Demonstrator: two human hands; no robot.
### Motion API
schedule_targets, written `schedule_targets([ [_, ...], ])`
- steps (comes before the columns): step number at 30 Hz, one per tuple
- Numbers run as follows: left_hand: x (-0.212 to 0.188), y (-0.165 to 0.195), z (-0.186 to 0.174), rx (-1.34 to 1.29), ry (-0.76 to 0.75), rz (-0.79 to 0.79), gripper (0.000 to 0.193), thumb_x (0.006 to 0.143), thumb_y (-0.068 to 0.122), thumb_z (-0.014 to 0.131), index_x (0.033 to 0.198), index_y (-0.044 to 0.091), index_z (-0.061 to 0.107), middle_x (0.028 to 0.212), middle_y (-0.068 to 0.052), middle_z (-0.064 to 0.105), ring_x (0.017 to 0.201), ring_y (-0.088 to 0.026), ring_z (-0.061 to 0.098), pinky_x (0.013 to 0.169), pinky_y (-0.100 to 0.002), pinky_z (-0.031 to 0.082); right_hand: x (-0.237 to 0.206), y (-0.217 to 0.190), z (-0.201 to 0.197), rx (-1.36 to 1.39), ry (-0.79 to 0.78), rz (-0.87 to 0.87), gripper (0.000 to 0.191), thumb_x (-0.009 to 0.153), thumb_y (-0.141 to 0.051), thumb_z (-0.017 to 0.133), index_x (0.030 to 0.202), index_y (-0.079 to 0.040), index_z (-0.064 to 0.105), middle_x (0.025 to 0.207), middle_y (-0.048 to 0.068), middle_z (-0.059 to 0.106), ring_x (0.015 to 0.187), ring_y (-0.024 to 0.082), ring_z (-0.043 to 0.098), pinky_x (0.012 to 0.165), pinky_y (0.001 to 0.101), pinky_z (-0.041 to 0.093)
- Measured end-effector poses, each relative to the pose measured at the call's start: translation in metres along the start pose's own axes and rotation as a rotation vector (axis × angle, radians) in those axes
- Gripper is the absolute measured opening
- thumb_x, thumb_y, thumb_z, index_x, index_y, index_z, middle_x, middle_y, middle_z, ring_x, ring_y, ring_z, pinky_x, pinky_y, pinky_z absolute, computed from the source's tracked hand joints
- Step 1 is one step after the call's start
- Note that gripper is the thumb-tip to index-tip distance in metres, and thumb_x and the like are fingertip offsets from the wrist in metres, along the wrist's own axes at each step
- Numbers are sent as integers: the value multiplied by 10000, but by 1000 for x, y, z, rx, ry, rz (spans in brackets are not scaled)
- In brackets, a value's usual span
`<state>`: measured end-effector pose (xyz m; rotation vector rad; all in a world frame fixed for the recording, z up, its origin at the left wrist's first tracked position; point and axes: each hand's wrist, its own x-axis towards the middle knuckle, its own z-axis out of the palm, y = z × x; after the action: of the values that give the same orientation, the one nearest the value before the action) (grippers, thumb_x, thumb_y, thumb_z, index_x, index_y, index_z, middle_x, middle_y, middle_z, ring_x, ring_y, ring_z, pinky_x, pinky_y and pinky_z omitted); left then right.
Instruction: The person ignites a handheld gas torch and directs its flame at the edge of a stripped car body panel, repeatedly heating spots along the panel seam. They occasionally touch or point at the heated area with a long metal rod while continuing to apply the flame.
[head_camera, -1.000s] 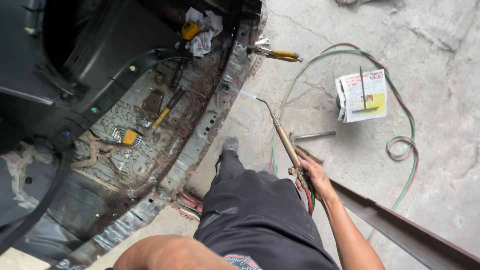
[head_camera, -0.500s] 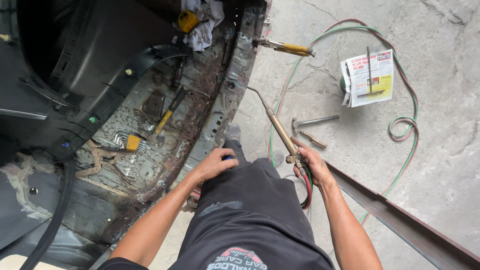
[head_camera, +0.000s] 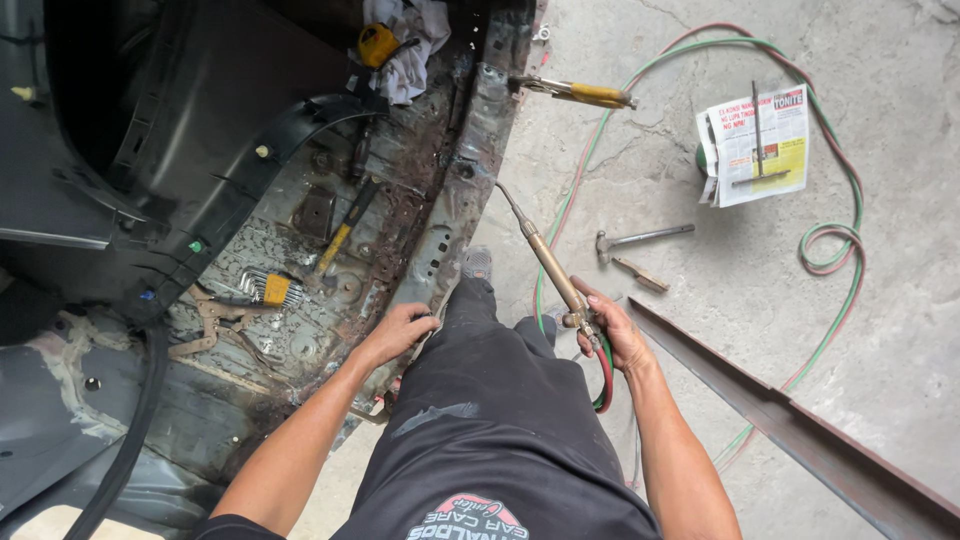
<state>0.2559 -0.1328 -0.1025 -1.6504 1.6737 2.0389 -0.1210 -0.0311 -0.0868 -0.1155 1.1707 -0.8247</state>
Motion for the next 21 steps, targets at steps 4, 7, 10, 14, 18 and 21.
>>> schedule_targets([
  [4, 3, 4, 7, 2, -20, -15, 392, 873, 354, 653, 894, -37, 679, 770, -67, 632, 745, -146, 574, 694, -329, 475, -17, 14, -9, 38, 46, -6, 711, 958, -345, 529, 1604, -106, 352, 883, 165, 690, 469, 171, 580, 392, 312, 482],
  [7, 6, 10, 12, 25, -23, 18, 378, 887, 354, 641, 916, -20, 682, 747, -59, 637, 728, -131, 573, 685, -317, 477, -28, 17, -9, 33, 56, -42, 703, 965, -339, 521, 1602, -92, 354, 889, 176, 696, 464, 177, 580, 396, 311, 476],
  [10, 7, 18, 16, -29, -34, -37, 354, 902, 342, 640, 932, -9, 677, 739, -48, 601, 685, -133, 533, 621, -322, 447, -40, 15, 0, -31, 101, -76, 684, 962, -306, 521, 1590, -78, 373, 890, 176, 702, 467, 192, 594, 410, 316, 476],
  [14, 13, 30, 31, -77, -36, 44, 308, 918, 315, 618, 941, 19, 702, 739, -30, 623, 672, -103, 561, 610, -279, 454, -60, 12, 26, -219, 201, -123, 634, 951, -241, 562, 1556, -96, 438, 863, 122, 700, 477, 191, 611, 424, 318, 483],
  [18, 30, 50, 67, -319, -101, 147, 284, 960, 291, 610, 955, 24, 707, 795, -33, 652, 634, -99, 570, 564, -260, 465, -69, 5, 57, -420, 325, -103, 552, 950, -225, 605, 1497, -170, 548, 766, 49, 667, 472, 166, 585, 424, 310, 440],
  [21, 41, 70, 94, -557, -172, 243, 265, 975, 285, 592, 1008, 47, 704, 928, -21, 698, 613, -88, 585, 533, -248, 475, -69, -1, 81, -674, 406, -156, 522, 960, -233, 660, 1479, -206, 605, 688, 42, 612, 527, 118, 556, 488, 297, 468],
])
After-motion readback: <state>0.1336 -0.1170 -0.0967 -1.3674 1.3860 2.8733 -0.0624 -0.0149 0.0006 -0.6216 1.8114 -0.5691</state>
